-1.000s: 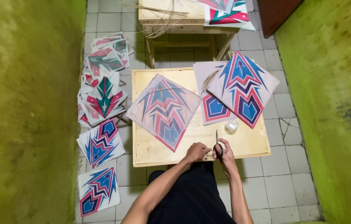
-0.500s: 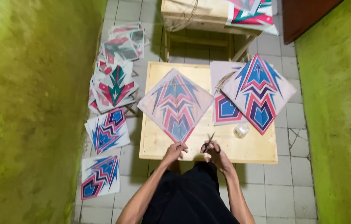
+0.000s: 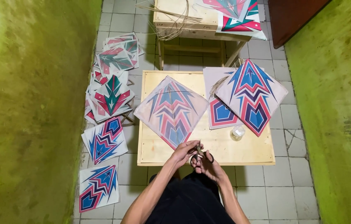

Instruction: A person is seen trimming the edges of kite paper with scissors and folding them over the wooden frame to assemble a kite.

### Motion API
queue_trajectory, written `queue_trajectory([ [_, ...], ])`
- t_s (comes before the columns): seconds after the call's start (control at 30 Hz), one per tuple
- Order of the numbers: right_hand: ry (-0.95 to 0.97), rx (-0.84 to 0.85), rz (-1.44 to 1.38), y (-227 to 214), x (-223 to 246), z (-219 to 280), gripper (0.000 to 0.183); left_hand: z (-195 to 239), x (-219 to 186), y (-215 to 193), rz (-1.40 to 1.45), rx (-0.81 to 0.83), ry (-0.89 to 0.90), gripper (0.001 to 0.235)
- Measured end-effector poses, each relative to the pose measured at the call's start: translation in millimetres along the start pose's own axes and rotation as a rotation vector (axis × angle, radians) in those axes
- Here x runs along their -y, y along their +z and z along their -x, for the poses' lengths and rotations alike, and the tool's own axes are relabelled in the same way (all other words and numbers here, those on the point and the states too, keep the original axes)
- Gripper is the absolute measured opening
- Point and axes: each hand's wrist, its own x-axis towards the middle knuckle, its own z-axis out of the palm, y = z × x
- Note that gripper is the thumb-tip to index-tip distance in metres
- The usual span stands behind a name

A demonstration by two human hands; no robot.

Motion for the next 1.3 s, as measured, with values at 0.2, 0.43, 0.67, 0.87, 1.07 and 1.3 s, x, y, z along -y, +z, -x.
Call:
queue_trajectory([
  [0.2, -0.001, 0.003, -0.042, -0.6, -4.5, -7.6, 0.074, -21.1, 18.2, -18.6, 0.043, -0.131, 0.031, 0.023],
  [0.43, 0.032, -0.026, 0.048, 10.9, 5.8, -2.9, 0.072, -48.0, 27.3, -45.5, 0.128, -0.241, 0.038, 0.027],
  [0.67, -0.023, -0.143, 0.059, 7.8, 22.6, 13.6, 0.063, -46.7, 29.5, -111.2, -0.177, -0.628, 0.176, 0.030],
  [0.87, -0.130, -0.245, -0.010, 3.6, 17.7, 5.0, 0.057, -9.6, 64.8, -152.7, -0.737, -0.784, -0.112, 0.045],
  [1.07, -0.205, -0.374, 0.081, -7.5, 9.5, -12.2, 0.060, -16.9, 104.5, -171.4, -0.503, -0.773, -0.098, 0.035],
  [1.3, -0.235, -0.392, 0.032, -2.7, 13.7, -11.6, 0.060, -28.5, 100.2, -153.8, -0.335, -0.727, -0.097, 0.042],
])
